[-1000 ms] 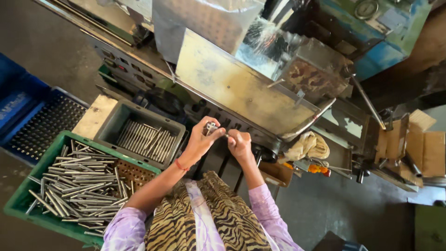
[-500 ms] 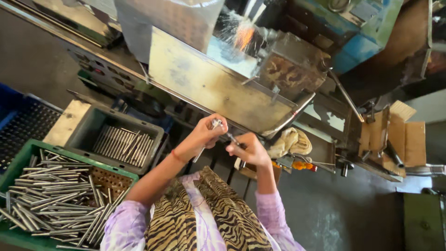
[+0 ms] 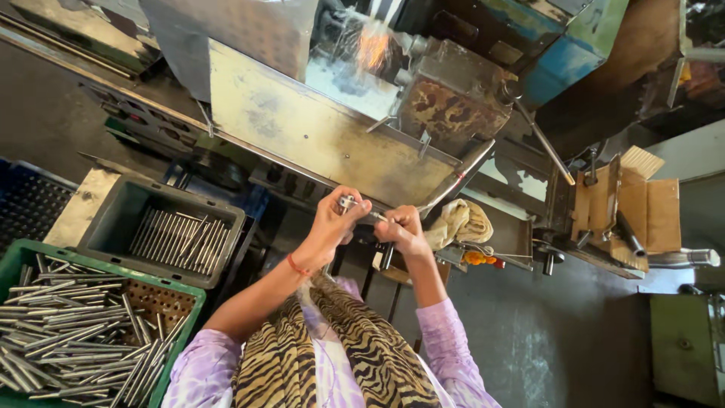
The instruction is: The person repeatedly picks metal rods from a green crate, inserts them into a grinding machine, and operates a lever to grind the rod ends. After each cycle, the person removes the rod and places it into a gray tray. The process is repeated continuously throughout the clip.
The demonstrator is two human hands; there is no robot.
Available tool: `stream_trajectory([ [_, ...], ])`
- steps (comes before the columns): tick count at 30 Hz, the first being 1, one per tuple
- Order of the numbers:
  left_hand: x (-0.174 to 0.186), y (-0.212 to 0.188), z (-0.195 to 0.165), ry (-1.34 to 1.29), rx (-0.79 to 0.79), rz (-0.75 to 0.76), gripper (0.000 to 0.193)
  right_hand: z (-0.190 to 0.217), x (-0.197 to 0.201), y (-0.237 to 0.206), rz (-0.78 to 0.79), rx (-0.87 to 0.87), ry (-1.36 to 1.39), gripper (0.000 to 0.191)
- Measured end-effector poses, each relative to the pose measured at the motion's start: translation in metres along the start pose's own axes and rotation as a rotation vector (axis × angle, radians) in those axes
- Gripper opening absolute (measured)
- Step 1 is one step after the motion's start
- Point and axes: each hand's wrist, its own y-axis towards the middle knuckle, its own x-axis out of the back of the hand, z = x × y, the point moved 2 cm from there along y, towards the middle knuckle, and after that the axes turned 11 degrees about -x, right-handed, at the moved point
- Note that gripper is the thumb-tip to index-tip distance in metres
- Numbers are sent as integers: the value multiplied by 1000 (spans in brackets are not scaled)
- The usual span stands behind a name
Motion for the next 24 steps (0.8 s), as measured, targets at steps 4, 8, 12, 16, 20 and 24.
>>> stream_trajectory([
  [4,14,5,2,137,-109,5,17,-28,-20,6,-27,93,329,49],
  [8,26,-8,-6,113,-282,86,15,-12,-31,-1,-40,79,-50,36],
  [12,65,-12,-4,-39,47,21,12,-14,-59,5,-99,-158,-203,45],
  [16,149,-2,11,-367,271,-97,8,-41,-106,20,-483,194,-1039,35],
  [20,257,-17,18,-957,391,-308,49,-75,-133,12,-535,91,-1077,39],
  [24,345,-64,-7,-968,159,-705,53,-98,-143,-2,-651,-23,-1011,35],
])
